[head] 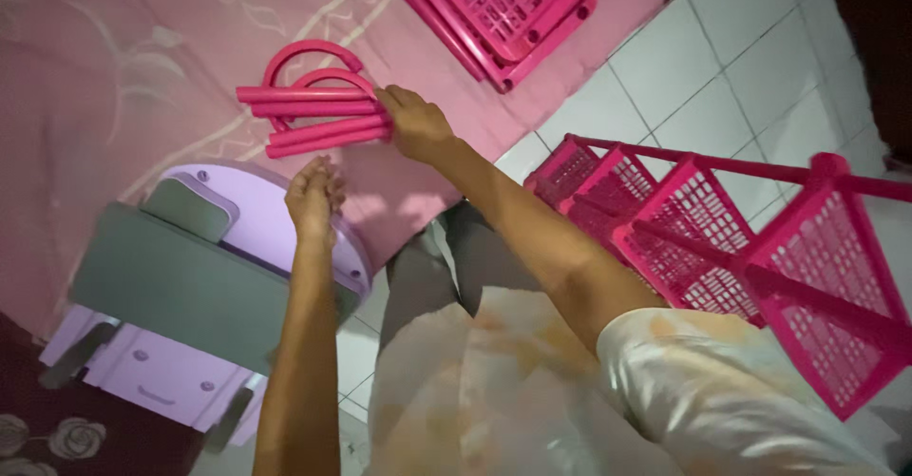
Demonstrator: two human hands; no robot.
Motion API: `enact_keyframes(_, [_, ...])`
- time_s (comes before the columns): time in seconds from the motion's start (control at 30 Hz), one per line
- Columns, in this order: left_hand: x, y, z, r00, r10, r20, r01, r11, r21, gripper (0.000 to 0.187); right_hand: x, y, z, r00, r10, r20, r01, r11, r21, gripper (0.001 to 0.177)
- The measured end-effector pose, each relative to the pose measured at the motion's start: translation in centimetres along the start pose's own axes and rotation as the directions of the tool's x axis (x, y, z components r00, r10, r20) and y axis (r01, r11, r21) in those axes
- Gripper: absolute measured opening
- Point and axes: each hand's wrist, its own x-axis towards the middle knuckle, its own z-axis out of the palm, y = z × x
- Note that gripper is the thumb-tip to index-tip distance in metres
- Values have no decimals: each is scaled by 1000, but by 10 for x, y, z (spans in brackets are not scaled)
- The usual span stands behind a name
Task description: The person assembles a pink plastic shelving unit by inserting cylindrical legs into corner holes of stacked trays and adding additional trays to build height. The person handles trays and legs by hand, repeatedly inserting and adjusting components to form a multi-tiered rack.
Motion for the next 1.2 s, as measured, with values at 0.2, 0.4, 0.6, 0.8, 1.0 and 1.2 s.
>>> enact_keyframes(0.2, [33, -5, -10, 995, -68, -79, 71, 997, 28, 32, 52, 23, 71, 996, -87, -26, 76, 955, -288, 77])
enact_keyframes(0.4, [48, 8, -19, 981, -154, -114, 170, 974, 152, 34, 69, 36, 113, 979, 33, 203, 16, 971, -237, 112])
enact_keyframes(0.6, [62, 5, -35, 973, -179, -146, 202, 966, 161, 34, 58, 25, 133, 973, 10, 232, 96, 891, -443, 102])
enact_keyframes(0.8, [65, -14, -42, 957, -234, -173, 241, 970, 17, 36, 42, 8, 151, 871, 166, 463, 38, 916, -400, 95])
enact_keyframes(1.0, [60, -27, -40, 956, -240, -170, 246, 969, 14, 35, 25, 26, 199, 973, 8, 231, 129, 810, -572, 62])
enact_keyframes(1.2, [56, -22, -41, 962, -208, -177, 206, 978, -30, 32, 30, 23, 192, 972, 54, 230, 45, 914, -403, 52])
